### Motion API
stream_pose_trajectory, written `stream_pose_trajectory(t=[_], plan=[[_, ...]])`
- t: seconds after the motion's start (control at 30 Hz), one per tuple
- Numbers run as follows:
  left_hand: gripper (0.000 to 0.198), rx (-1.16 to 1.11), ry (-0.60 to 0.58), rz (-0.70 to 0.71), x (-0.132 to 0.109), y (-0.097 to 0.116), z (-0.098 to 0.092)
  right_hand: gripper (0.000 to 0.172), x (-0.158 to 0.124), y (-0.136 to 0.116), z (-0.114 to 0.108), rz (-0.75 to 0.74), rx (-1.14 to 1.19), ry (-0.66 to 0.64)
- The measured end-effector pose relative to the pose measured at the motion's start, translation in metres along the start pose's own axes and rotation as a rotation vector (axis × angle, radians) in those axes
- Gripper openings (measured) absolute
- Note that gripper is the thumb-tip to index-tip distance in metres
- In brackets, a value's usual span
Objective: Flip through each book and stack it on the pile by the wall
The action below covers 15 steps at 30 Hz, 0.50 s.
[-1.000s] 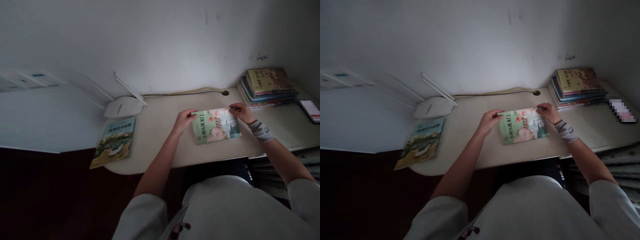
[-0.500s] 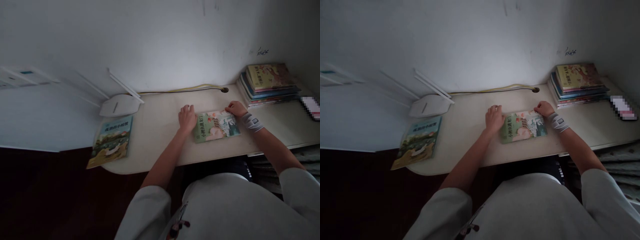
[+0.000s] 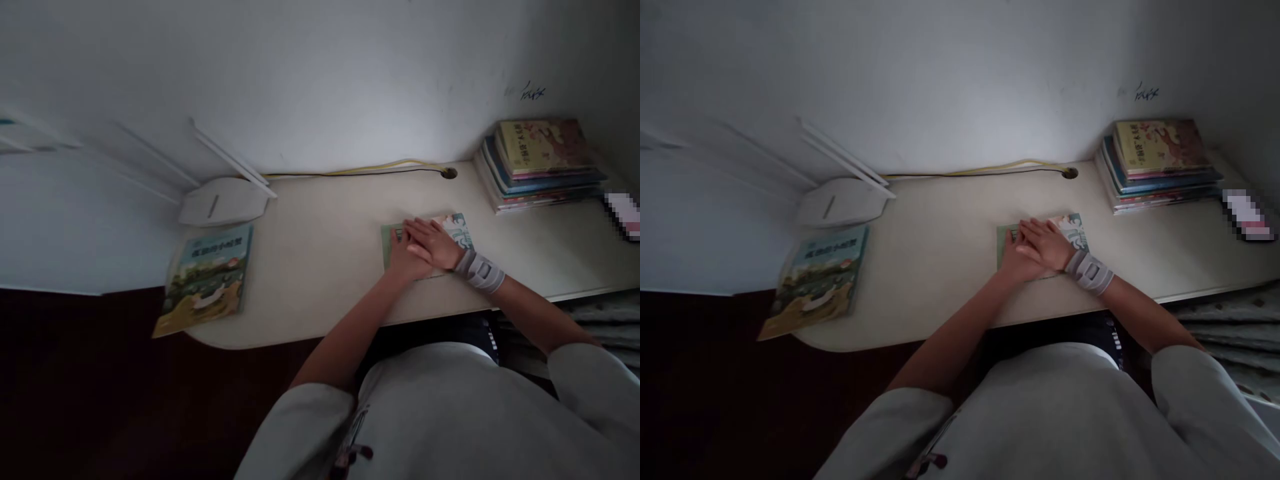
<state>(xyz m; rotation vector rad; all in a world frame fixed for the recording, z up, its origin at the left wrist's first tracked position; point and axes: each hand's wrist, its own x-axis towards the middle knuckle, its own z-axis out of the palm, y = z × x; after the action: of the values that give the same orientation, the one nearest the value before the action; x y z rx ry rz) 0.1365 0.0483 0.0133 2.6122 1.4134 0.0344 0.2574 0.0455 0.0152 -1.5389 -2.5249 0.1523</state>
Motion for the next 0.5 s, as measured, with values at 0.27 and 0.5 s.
stream_pose_trajectory(t=[0.27, 0.5], plan=[[0.063, -0.006, 0.076, -0.032, -0.001, -0.046, -0.004, 0.058, -0.032, 0.069, -0.003, 0.295, -0.132, -0.029], [0.048, 0.104, 0.076, -0.093, 0.016, -0.063, -0.029, 0.05, -0.028, 0.055, -0.013, 0.32, -0.215, 0.006]])
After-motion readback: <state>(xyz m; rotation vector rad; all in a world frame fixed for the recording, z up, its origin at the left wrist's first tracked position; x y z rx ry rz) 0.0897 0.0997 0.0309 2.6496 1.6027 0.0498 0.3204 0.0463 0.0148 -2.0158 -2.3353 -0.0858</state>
